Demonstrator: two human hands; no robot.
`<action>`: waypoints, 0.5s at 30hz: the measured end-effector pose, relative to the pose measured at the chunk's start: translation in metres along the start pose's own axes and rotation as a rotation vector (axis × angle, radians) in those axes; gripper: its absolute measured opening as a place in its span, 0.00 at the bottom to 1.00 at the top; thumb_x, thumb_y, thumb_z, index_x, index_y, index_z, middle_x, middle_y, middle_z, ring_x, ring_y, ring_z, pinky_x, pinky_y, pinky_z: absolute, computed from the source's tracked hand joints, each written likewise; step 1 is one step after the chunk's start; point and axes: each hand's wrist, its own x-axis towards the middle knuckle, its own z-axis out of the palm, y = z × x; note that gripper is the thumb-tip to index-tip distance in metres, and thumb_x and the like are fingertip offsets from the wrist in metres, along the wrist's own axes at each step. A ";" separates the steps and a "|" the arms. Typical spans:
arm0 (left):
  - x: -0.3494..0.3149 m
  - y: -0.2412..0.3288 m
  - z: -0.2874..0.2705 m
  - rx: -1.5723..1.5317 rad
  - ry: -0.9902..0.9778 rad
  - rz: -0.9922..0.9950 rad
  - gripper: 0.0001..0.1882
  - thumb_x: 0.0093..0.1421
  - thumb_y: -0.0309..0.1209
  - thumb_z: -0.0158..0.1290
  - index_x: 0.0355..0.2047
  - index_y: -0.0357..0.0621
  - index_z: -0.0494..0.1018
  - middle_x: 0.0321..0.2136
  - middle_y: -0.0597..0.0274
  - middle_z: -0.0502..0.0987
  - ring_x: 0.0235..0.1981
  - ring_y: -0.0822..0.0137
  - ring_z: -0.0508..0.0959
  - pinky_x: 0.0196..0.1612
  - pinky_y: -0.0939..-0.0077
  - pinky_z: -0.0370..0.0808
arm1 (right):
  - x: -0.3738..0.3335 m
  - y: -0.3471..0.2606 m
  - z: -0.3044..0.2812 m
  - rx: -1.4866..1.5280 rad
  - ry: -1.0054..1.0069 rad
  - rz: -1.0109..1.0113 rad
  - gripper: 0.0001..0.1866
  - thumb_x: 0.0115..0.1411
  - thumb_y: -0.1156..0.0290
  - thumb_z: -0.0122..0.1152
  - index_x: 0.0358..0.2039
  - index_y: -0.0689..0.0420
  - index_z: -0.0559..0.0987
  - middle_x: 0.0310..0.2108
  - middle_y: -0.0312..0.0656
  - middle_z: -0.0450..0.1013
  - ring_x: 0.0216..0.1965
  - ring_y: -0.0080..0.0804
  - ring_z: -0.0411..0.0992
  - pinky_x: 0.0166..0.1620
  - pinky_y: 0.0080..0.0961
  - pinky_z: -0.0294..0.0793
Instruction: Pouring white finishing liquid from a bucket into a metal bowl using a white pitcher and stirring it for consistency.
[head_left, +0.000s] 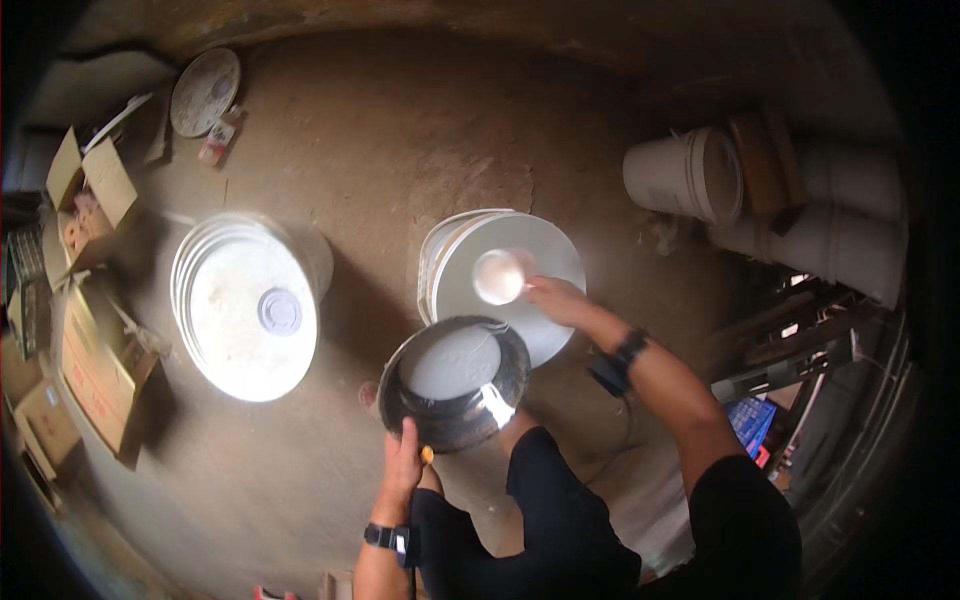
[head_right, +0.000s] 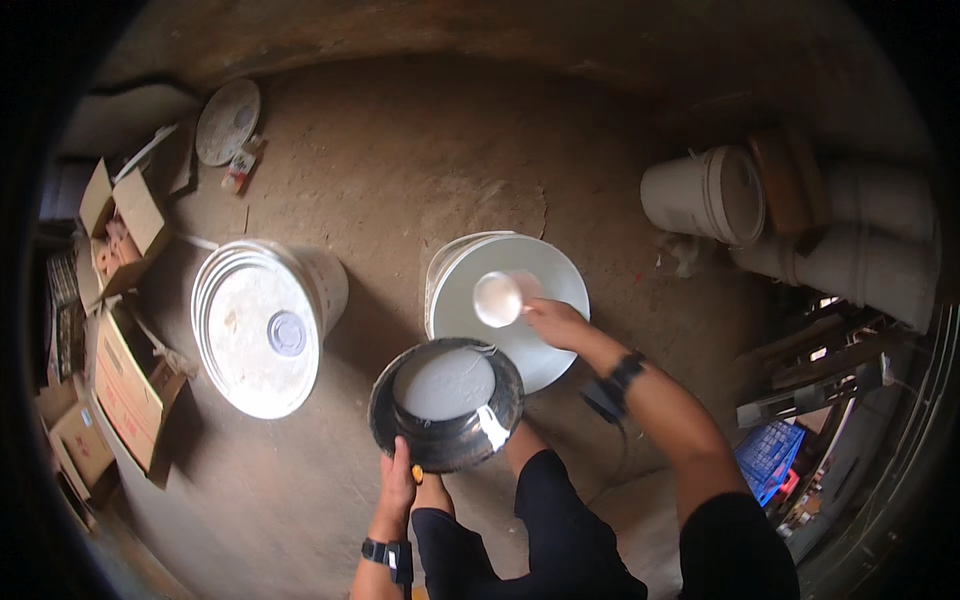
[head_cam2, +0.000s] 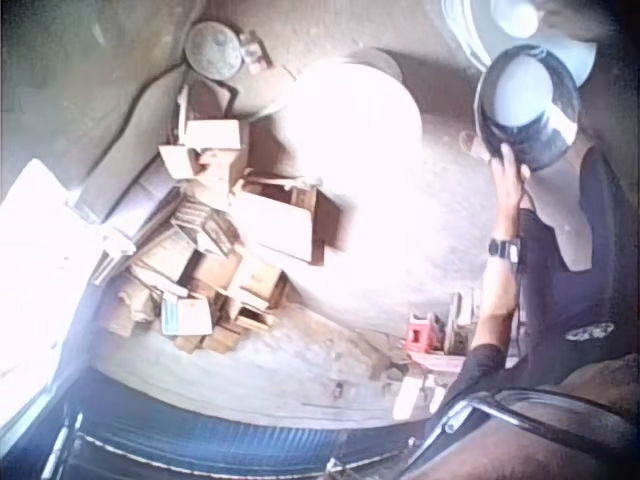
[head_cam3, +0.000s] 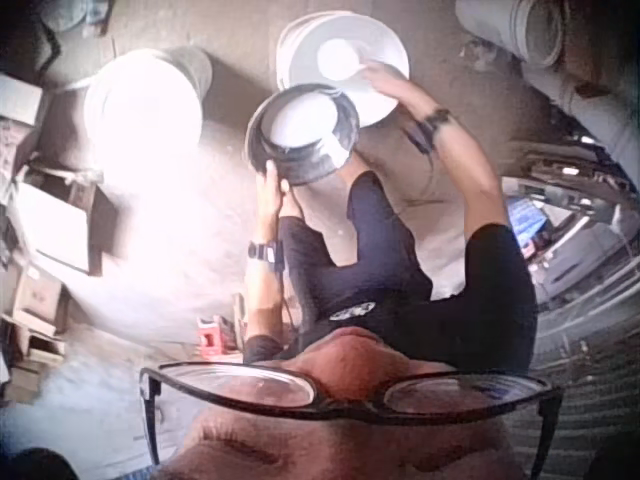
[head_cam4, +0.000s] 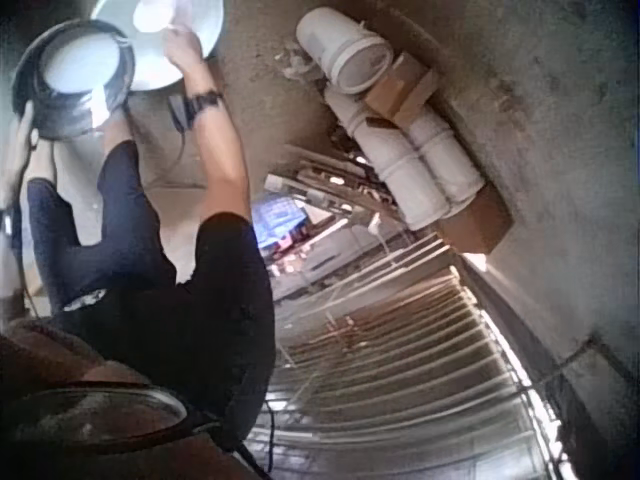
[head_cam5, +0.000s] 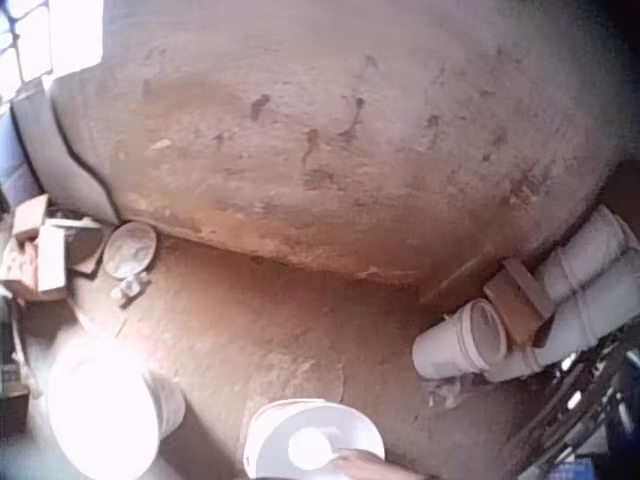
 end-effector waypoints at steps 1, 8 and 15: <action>-0.001 0.009 0.010 0.002 0.043 -0.072 0.26 0.68 0.43 0.38 0.58 0.34 0.60 0.56 0.57 0.66 0.56 0.65 0.66 0.58 0.71 0.60 | 0.018 0.010 0.013 -0.240 0.055 -0.146 0.16 0.61 0.65 0.42 0.35 0.60 0.76 0.31 0.45 0.75 0.30 0.36 0.74 0.32 0.33 0.73; -0.012 -0.021 -0.006 -0.044 0.145 -0.262 0.33 0.64 0.51 0.43 0.59 0.36 0.57 0.54 0.57 0.67 0.53 0.65 0.68 0.55 0.70 0.64 | 0.124 0.023 0.098 -0.653 0.029 -0.243 0.10 0.56 0.71 0.48 0.35 0.60 0.76 0.36 0.54 0.71 0.37 0.47 0.73 0.40 0.38 0.74; -0.027 -0.023 0.000 -0.167 0.276 -0.185 0.34 0.62 0.54 0.45 0.59 0.43 0.57 0.54 0.59 0.67 0.52 0.63 0.70 0.52 0.66 0.69 | 0.150 0.062 0.138 -0.933 0.278 -0.225 0.08 0.55 0.71 0.49 0.32 0.60 0.76 0.32 0.44 0.70 0.33 0.35 0.72 0.33 0.28 0.73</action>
